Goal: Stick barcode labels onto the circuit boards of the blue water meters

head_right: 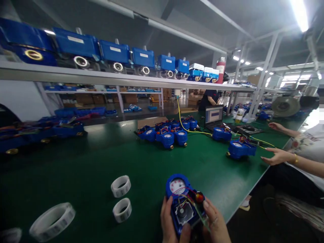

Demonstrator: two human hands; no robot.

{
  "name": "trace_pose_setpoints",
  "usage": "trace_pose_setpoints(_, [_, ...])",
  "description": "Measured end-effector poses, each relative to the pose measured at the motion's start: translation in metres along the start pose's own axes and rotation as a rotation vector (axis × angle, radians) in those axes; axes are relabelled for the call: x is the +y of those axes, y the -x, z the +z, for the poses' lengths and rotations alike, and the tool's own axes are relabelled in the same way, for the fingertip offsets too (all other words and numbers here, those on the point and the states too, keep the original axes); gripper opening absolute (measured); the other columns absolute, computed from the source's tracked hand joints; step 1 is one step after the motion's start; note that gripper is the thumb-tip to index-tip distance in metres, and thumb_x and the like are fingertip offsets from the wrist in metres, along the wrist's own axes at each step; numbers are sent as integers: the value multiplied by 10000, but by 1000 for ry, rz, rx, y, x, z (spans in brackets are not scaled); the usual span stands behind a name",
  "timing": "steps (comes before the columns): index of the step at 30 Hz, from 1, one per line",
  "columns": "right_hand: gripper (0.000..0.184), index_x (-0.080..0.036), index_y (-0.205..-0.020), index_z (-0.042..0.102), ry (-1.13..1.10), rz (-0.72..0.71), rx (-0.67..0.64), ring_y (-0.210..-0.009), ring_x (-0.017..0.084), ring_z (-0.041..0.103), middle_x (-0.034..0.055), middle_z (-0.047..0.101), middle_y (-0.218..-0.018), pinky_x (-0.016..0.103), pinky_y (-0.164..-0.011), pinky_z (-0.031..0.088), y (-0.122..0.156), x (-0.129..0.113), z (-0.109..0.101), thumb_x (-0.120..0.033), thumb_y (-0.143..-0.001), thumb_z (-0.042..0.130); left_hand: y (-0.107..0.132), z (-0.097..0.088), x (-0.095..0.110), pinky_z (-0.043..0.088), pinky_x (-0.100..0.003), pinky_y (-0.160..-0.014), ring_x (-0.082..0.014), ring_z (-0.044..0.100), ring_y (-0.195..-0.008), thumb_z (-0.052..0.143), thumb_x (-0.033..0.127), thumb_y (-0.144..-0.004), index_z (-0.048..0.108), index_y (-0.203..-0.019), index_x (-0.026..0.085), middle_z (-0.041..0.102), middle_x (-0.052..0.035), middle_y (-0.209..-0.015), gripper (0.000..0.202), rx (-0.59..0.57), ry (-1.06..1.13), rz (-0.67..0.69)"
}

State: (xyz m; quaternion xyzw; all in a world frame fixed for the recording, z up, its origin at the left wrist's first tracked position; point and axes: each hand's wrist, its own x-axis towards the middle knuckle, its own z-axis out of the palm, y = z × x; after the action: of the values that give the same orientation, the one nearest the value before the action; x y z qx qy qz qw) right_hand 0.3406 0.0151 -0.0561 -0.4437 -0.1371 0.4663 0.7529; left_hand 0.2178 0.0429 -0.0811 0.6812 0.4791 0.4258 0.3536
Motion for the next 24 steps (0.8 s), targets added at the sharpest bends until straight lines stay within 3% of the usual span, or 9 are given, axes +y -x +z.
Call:
trace_pose_setpoints(5, [294,-225,-840,786,50,-141,79,-830,293,744,83,784,-865,407,-792,602,-84,-52,-27,-441,-643,809,-81,87,24,146,-364,-1234,-234,84,-1521,464,370,-918,196,-1530,98,62,-170,-1657,722,-256,151,10])
trace_pose_setpoints(10, [237,-230,-792,762,63,-207,109,-722,279,737,32,743,-707,380,-689,614,-173,-86,-48,-337,-587,812,-162,151,37,112,-612,-1198,-357,87,-1506,558,428,-924,228,-1533,218,99,-131,-1656,724,-368,248,19])
trace_pose_setpoints(14, [296,-217,-824,743,67,-233,108,-787,302,741,31,739,-745,414,-735,614,-226,-95,-61,-330,-563,823,-198,185,46,206,-642,-1163,-371,223,-1468,638,376,-892,372,-1471,245,236,-115,-1620,651,-341,304,-6])
trace_pose_setpoints(16, [351,-218,-846,735,63,-240,106,-837,307,740,26,741,-763,409,-769,611,-241,-95,-68,-275,-520,851,-211,185,49,288,-621,-1136,-359,335,-1419,683,341,-864,462,-1408,223,351,-123,-1563,599,-284,332,-39])
trace_pose_setpoints(18, [413,-225,-874,729,58,-233,101,-869,306,739,24,749,-799,400,-789,609,-249,-92,-75,-209,-485,869,-228,169,46,363,-595,-1097,-337,436,-1348,689,326,-862,520,-1348,204,448,-124,-1488,529,-145,355,-105])
trace_pose_setpoints(22, [368,-257,-899,726,30,-197,113,-844,276,746,22,765,-891,381,-768,621,-254,-88,-84,-278,-558,864,-294,101,22,436,-574,-1027,-317,506,-1263,603,388,-916,498,-1351,206,474,-123,-1440,483,305,364,-396])
trace_pose_setpoints(24, [320,-275,-919,719,12,-181,129,-843,251,751,10,768,-915,357,-754,627,-255,-85,-85,-350,-630,834,-334,67,6,467,-551,-995,-304,540,-1217,608,398,-912,514,-1329,203,510,-120,-1397,470,430,383,-534])
